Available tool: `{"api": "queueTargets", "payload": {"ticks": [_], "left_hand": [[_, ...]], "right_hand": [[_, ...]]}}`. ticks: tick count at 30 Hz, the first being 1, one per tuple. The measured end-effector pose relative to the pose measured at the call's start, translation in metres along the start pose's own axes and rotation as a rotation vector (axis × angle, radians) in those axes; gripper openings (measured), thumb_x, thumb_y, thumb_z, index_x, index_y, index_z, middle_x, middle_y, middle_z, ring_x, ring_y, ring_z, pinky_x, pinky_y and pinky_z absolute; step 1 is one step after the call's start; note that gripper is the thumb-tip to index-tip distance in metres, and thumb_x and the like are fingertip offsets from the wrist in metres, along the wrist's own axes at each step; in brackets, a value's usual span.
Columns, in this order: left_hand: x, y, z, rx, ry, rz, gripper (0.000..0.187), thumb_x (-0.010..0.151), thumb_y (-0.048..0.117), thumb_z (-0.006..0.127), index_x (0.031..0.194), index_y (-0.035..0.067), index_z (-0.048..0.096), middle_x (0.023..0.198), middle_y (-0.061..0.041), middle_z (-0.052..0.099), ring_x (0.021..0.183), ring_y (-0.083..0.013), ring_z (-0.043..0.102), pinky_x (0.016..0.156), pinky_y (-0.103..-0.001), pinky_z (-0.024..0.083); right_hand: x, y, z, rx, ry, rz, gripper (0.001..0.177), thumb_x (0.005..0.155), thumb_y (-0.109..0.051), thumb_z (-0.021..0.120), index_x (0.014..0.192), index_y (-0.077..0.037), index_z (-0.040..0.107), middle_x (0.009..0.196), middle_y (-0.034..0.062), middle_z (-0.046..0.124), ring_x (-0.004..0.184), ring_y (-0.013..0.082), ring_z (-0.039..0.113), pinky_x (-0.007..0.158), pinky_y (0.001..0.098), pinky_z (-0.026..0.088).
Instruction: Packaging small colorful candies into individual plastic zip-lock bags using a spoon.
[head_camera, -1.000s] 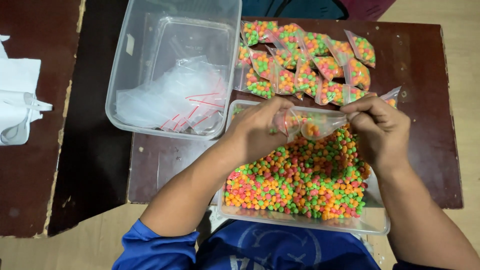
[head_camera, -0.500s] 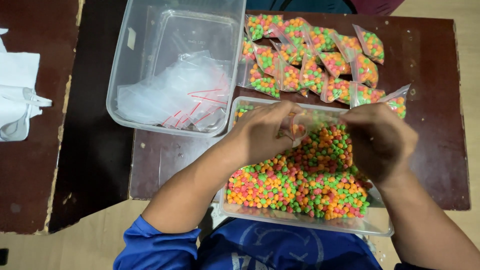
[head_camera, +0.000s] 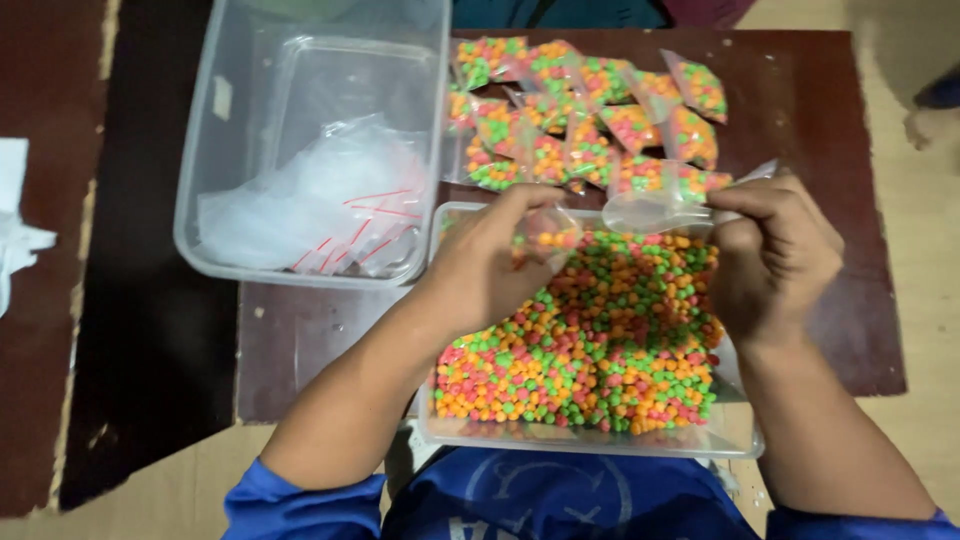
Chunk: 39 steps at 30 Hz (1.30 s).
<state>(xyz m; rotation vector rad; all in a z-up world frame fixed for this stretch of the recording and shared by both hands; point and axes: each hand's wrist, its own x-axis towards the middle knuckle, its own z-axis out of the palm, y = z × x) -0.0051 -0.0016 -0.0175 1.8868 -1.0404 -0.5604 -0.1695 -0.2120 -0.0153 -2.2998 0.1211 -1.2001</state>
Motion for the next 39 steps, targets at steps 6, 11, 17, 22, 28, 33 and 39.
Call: {"api": "queueTargets", "payload": {"ticks": [6,11,17,22,28,33,39], "left_hand": [[-0.005,-0.003,-0.001,-0.296,0.104,0.224,0.051,0.090,0.005,0.067,0.137,0.011,0.047,0.111,-0.007,0.071,0.109,-0.0194,0.072,0.087,-0.036,0.064],[-0.001,-0.003,0.004,-0.344,0.162,0.169,0.055,0.081,0.005,0.078,0.132,0.015,0.061,0.099,-0.007,0.074,0.095,-0.0222,0.072,0.089,-0.039,0.059],[-0.003,-0.004,0.002,-0.298,0.129,0.143,0.056,0.080,0.008,0.079,0.133,0.016,0.062,0.098,-0.008,0.074,0.092,-0.0242,0.071,0.088,-0.042,0.057],[-0.002,-0.007,0.003,-0.254,0.110,0.141,0.057,0.080,0.011,0.080,0.133,0.018,0.063,0.098,-0.006,0.074,0.093,-0.0252,0.071,0.089,-0.043,0.057],[-0.003,-0.007,0.003,-0.248,0.122,0.166,0.057,0.078,0.009,0.081,0.132,0.019,0.063,0.096,-0.009,0.073,0.091,-0.0284,0.072,0.087,-0.043,0.057],[-0.003,-0.006,0.002,-0.234,0.126,0.162,0.057,0.078,0.009,0.081,0.132,0.017,0.063,0.097,-0.011,0.073,0.093,-0.0313,0.072,0.088,-0.046,0.056],[-0.003,-0.003,0.000,-0.203,0.119,0.165,0.058,0.078,0.010,0.082,0.132,0.019,0.064,0.096,-0.010,0.074,0.096,-0.0314,0.073,0.089,-0.045,0.057]], "right_hand": [[0.001,0.008,-0.003,0.115,-0.139,-0.079,0.023,0.104,0.006,0.053,0.088,0.007,0.069,0.079,0.0167,0.065,0.067,0.0234,0.057,0.064,0.0362,0.041],[0.008,-0.026,0.011,0.248,-0.554,0.095,0.012,0.090,0.004,0.061,0.085,-0.004,0.069,0.081,0.0165,0.069,0.070,0.0429,0.064,0.063,0.0491,0.051],[0.001,-0.014,0.013,0.037,-0.845,0.166,0.017,0.086,0.002,0.066,0.098,-0.009,0.070,0.094,0.0130,0.073,0.082,0.0456,0.069,0.067,0.0572,0.055],[0.002,-0.014,0.014,0.023,-0.834,0.212,0.017,0.086,0.002,0.066,0.099,-0.007,0.073,0.094,0.0152,0.073,0.084,0.0466,0.069,0.068,0.0583,0.055],[-0.001,-0.001,0.015,-0.035,-0.878,0.244,0.018,0.088,-0.007,0.067,0.098,-0.019,0.076,0.092,0.0039,0.073,0.084,0.0366,0.072,0.071,0.0480,0.058],[-0.002,0.000,0.015,-0.044,-0.872,0.256,0.021,0.087,-0.007,0.068,0.099,-0.022,0.077,0.090,0.0027,0.074,0.085,0.0345,0.072,0.072,0.0469,0.058],[-0.002,0.000,0.016,-0.022,-0.857,0.307,0.020,0.088,-0.008,0.068,0.100,-0.020,0.077,0.089,0.0045,0.074,0.085,0.0341,0.072,0.074,0.0461,0.058]]}}
